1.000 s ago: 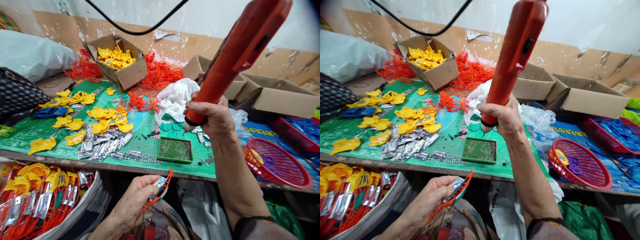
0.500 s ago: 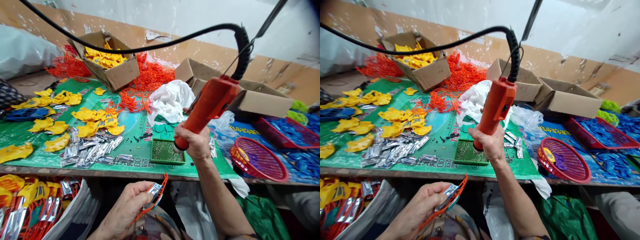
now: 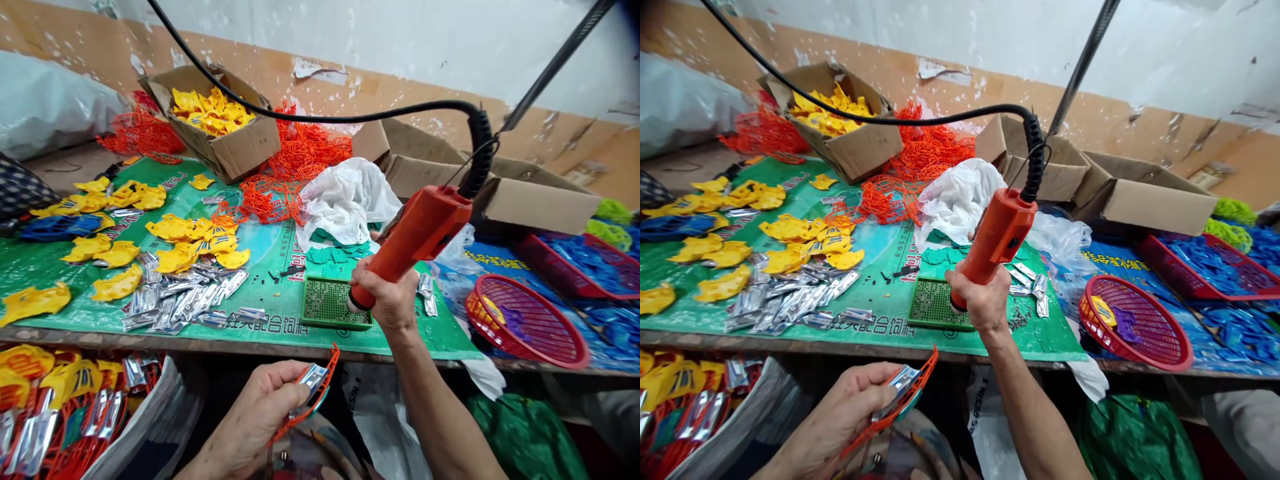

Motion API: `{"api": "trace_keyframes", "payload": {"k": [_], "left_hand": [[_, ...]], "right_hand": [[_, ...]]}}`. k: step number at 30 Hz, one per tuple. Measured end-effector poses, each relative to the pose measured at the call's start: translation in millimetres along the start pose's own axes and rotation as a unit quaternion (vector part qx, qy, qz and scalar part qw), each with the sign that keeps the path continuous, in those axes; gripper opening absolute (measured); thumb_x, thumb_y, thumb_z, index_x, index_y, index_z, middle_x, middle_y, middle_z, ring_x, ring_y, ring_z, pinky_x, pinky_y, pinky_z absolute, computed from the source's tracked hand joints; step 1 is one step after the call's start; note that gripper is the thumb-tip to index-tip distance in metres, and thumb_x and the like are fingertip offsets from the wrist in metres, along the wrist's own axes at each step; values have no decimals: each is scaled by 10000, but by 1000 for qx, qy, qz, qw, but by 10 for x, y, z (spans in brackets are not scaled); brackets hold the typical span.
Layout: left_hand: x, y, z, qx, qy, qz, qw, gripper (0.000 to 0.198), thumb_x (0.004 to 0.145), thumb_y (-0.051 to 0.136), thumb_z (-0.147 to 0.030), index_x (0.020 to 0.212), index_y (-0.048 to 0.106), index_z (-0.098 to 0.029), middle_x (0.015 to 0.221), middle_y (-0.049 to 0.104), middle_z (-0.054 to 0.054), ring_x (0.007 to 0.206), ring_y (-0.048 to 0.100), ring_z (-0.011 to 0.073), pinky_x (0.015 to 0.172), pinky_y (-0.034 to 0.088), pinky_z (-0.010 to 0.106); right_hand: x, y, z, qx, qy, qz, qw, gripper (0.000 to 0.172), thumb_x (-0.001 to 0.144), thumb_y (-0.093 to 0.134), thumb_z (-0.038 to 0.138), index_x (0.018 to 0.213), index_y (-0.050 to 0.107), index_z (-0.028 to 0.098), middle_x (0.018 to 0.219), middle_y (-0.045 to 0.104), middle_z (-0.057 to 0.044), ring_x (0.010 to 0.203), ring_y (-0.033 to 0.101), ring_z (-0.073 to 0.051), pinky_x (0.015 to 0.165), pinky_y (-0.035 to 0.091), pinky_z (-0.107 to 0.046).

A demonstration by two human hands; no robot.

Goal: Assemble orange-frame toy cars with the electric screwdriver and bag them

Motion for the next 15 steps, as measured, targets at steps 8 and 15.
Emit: {"api": "trace_keyframes", "payload": {"k": [8,15], "left_hand": [[44,-4,30,0,-4,-9,1000,208,671,725,-284,785,731,-110,643,637,30,566,506,121,565,369,239],[55,-23,17,17,-3,-18,1000,167,658,708,-268,734,710,-119,642,617,23,579,481,116,551,338,227]], "right_hand": [[-12,-36,-66,2,5,4,1000,203,575,798,285,675,657,179,629,631,16,540,562,-141,549,458,-321],[-12,-31,-92,14,-4,5,1000,167,599,773,264,685,656,182,663,629,11,576,562,-140,573,471,-330]]}}
Point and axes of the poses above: each hand's wrist, its own x-axis towards the middle knuckle, its own y-axis out of the palm, z = x × y, the point moved 4 cm from there along x, towards the middle knuckle
